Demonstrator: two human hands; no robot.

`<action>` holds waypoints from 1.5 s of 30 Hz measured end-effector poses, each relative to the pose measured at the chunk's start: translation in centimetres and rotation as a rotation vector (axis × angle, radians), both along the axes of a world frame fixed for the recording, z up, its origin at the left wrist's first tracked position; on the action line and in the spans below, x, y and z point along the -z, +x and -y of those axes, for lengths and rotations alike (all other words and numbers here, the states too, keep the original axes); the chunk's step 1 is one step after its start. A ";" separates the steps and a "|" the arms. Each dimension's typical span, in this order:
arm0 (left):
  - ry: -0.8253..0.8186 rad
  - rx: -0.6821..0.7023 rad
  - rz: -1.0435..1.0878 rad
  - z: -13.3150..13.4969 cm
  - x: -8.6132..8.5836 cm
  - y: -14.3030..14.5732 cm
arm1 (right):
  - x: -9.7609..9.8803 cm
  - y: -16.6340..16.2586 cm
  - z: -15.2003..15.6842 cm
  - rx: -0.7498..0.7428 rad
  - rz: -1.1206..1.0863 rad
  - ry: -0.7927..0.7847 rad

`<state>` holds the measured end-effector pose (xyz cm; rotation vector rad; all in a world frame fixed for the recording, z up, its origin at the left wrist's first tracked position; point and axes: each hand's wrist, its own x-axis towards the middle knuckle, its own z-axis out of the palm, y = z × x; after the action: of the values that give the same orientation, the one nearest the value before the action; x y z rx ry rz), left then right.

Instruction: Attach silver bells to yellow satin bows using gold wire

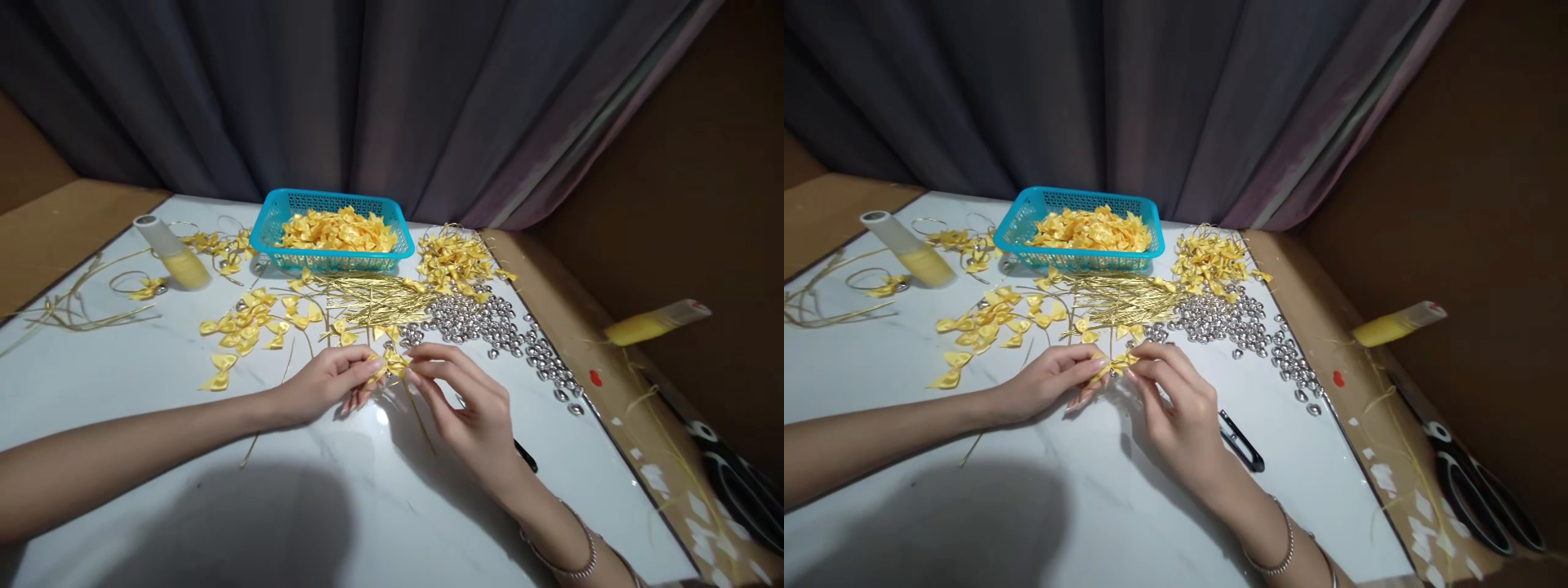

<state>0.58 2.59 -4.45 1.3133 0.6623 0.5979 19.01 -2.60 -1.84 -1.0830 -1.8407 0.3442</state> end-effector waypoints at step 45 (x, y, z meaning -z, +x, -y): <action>-0.163 0.016 0.075 -0.1 -0.1 0.0 | 0.5 -0.1 0.9 0.049 0.172 -0.132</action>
<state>0.58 2.71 -4.33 1.1375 0.6253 0.5660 18.92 -3.53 -2.30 -1.2803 -1.9603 0.3569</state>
